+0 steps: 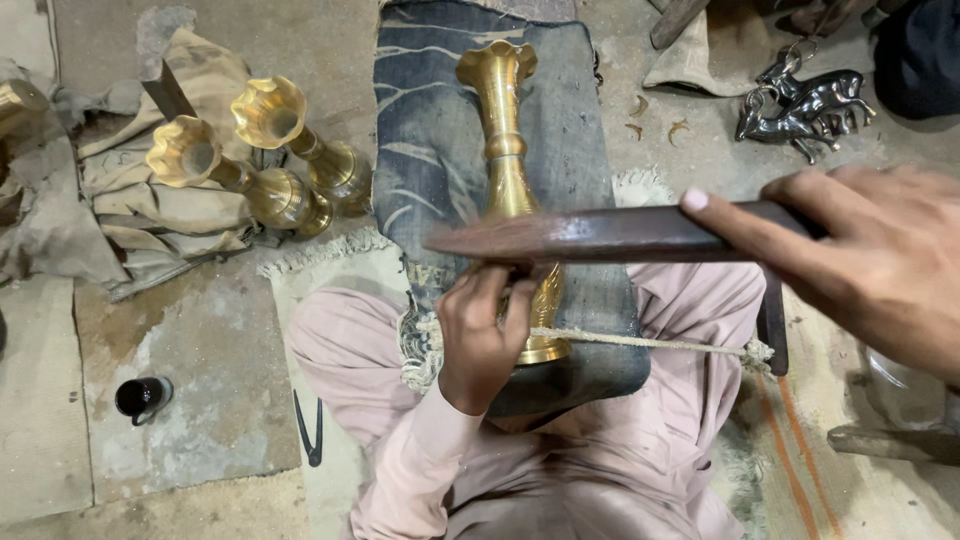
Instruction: The person sits cross-legged on the floor with a brass vase held on a lap cushion, and hammers a punch against the vase surface with a wooden mallet to emboss a decorative pattern. They periodically rotate the vase and reposition the punch to work on different areas of the body.
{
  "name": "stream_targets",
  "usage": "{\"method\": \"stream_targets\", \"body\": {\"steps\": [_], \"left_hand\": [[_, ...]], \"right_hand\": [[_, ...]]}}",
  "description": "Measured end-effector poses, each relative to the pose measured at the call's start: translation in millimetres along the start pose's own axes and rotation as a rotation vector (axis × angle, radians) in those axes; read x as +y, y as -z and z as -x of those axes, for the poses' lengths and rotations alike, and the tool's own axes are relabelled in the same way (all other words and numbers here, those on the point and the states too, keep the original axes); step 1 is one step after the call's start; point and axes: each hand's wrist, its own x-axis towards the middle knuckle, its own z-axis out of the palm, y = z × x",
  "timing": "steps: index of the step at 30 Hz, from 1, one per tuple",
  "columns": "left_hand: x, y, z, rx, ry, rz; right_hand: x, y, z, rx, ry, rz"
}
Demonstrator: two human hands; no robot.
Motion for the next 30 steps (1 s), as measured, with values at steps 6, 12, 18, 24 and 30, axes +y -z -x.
{"method": "stream_targets", "body": {"steps": [6, 12, 18, 24, 30], "left_hand": [[0.5, 1.5, -1.4, -0.041, 0.059, 0.074], [4.1, -2.5, 1.5, 0.011, 0.076, 0.019], [4.7, -7.0, 4.4, 0.024, 0.178, 0.057], [2.6, -8.7, 6.6, 0.007, 0.154, 0.016], [5.3, -3.9, 1.8, -0.008, 0.112, 0.025]], "right_hand": [[-0.7, -3.2, 2.8, 0.052, 0.011, -0.031], [0.4, -7.7, 8.7, 0.049, -0.001, -0.043], [7.0, -9.7, 6.7, 0.191, -0.012, -0.145], [2.1, -7.4, 7.0, 0.161, -0.037, -0.109], [-1.7, -5.7, 8.8, 0.217, -0.083, -0.234]]}}
